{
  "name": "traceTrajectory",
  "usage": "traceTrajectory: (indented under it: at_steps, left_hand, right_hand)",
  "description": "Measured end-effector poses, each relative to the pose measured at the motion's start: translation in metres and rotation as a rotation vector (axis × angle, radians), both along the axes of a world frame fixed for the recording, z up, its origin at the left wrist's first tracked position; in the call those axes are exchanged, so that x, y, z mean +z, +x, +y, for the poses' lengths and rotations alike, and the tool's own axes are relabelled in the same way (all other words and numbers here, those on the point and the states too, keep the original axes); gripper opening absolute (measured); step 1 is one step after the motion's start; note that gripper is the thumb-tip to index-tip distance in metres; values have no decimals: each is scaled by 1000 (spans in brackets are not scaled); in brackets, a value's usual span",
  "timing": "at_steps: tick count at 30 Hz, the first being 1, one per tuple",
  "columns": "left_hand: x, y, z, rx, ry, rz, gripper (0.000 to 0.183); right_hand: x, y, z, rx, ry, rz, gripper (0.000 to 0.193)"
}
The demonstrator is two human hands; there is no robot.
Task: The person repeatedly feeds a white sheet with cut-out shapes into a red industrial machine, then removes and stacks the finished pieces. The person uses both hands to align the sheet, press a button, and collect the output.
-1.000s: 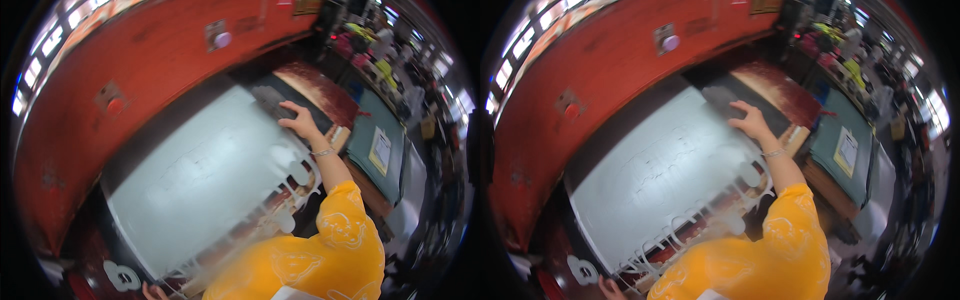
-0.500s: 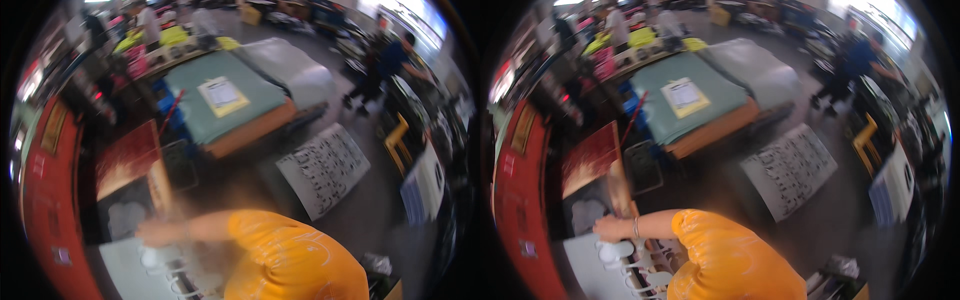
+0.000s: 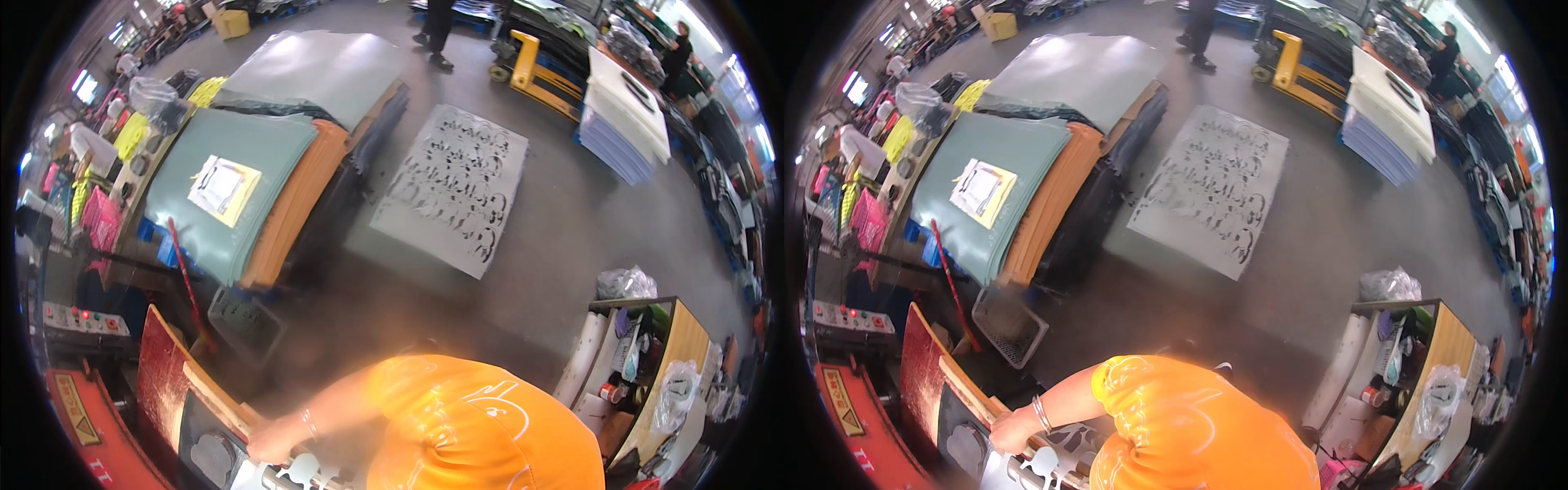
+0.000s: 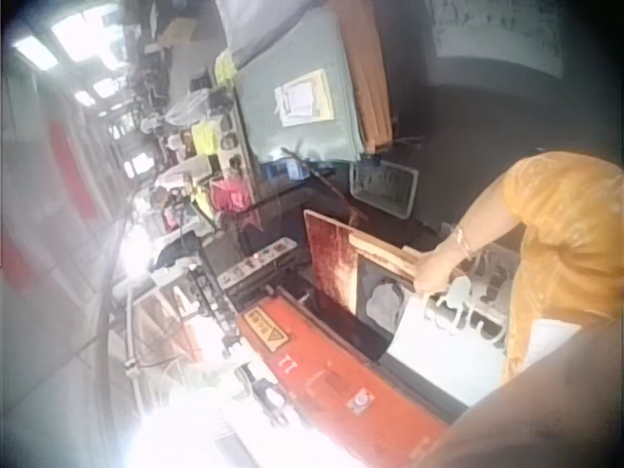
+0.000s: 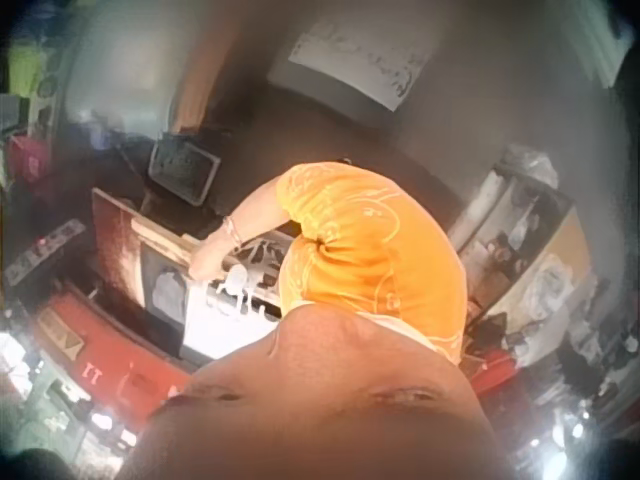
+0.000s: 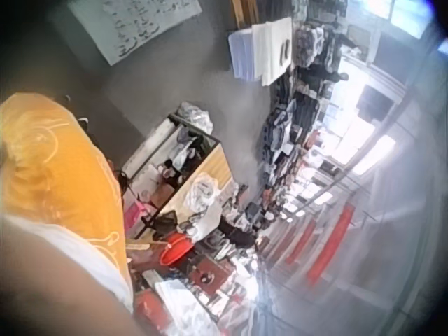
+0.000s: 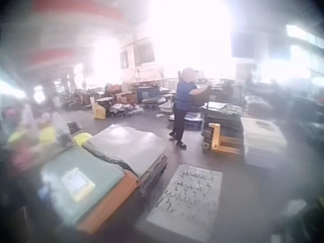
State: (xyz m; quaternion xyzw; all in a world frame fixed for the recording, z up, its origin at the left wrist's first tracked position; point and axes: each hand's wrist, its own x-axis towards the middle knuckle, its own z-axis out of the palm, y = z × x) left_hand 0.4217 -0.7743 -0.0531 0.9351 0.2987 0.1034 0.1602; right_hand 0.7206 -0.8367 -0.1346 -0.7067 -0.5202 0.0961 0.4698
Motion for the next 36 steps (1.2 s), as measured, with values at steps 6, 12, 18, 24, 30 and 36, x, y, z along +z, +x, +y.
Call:
traceTrajectory:
  at_steps: [6, 12, 18, 24, 30, 36]
  left_hand:
    - [-3, -6, 1, -104, 110, 49, 37]
    - [-5, -27, 1, -168, 192, 50, 34]
    - [8, -31, -20, -258, 161, 87, 30]
    - [22, -26, -43, -318, -20, 171, 29]
    - [16, -14, -37, -540, 277, 211, 39]
    - [-12, -31, 4, -422, 370, 179, 60]
  right_hand:
    - [-36, -43, -39, -148, 29, 160, 22]
    - [-38, -80, -69, -218, 213, 68, 15]
    - [-4, -79, -133, -325, 72, 140, 16]
    - [-31, -100, -157, -371, 22, 121, 19]
    - [-45, -112, -172, -352, -120, 59, 17]
    - [-56, -135, -175, -417, -229, 174, 27]
